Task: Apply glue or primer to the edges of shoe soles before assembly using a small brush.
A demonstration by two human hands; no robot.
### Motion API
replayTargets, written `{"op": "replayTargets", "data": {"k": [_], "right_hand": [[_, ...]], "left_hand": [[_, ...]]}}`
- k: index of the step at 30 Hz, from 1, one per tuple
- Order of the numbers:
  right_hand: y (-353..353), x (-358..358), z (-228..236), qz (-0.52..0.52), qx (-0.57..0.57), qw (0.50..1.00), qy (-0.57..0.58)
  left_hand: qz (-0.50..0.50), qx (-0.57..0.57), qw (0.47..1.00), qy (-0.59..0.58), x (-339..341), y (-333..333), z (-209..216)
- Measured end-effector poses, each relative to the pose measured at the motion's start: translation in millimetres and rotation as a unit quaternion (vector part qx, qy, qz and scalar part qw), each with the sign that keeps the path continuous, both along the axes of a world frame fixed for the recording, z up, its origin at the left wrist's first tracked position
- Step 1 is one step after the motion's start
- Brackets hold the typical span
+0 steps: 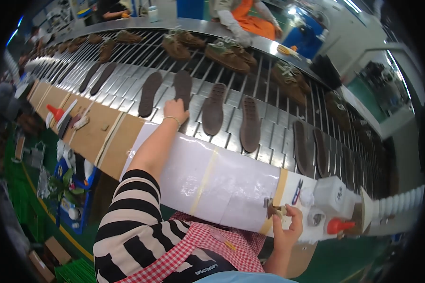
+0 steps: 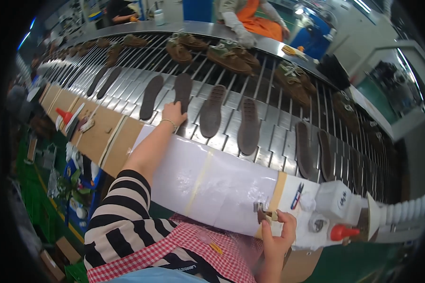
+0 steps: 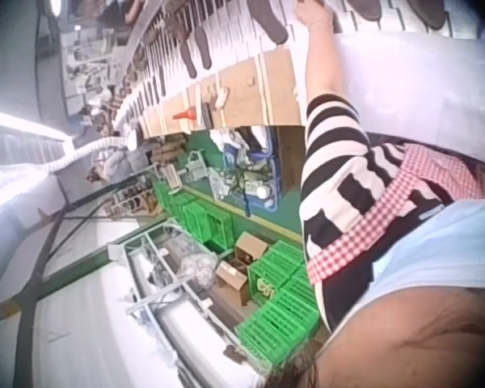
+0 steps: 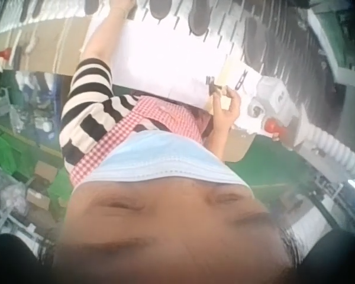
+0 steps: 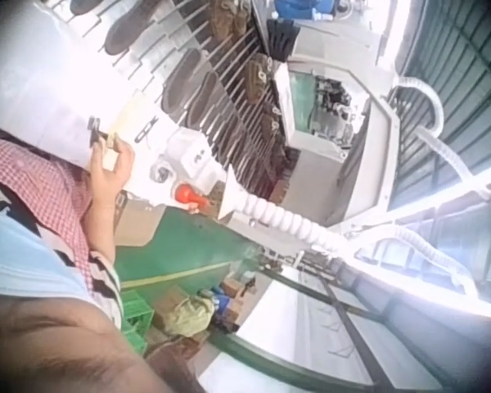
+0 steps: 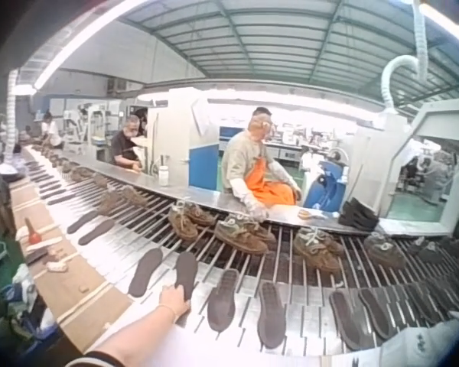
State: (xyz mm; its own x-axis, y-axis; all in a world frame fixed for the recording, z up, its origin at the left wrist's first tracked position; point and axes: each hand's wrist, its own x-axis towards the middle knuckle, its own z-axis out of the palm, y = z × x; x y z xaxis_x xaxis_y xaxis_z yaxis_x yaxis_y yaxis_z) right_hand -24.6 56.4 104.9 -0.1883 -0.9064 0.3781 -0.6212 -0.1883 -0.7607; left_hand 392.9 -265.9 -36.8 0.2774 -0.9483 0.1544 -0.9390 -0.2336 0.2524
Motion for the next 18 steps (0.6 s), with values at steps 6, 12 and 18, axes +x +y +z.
{"op": "replayTargets", "data": {"k": [6,12,18], "right_hand": [[13.2,-4.9,8.8,-0.013,-0.018,1.0,0.014],[20.7,-10.3,14.3,-0.032,-0.028,0.999,0.03],[25.6,-3.5,14.9,-0.002,-0.037,0.999,0.018]], "left_hand": [[-0.013,-0.174,0.906,0.385,31.0,-15.8,-16.4],[-0.255,-0.179,0.478,0.821,15.1,56.7,61.6],[-0.383,-0.129,0.386,0.83,-22.0,163.3,145.7]]}}
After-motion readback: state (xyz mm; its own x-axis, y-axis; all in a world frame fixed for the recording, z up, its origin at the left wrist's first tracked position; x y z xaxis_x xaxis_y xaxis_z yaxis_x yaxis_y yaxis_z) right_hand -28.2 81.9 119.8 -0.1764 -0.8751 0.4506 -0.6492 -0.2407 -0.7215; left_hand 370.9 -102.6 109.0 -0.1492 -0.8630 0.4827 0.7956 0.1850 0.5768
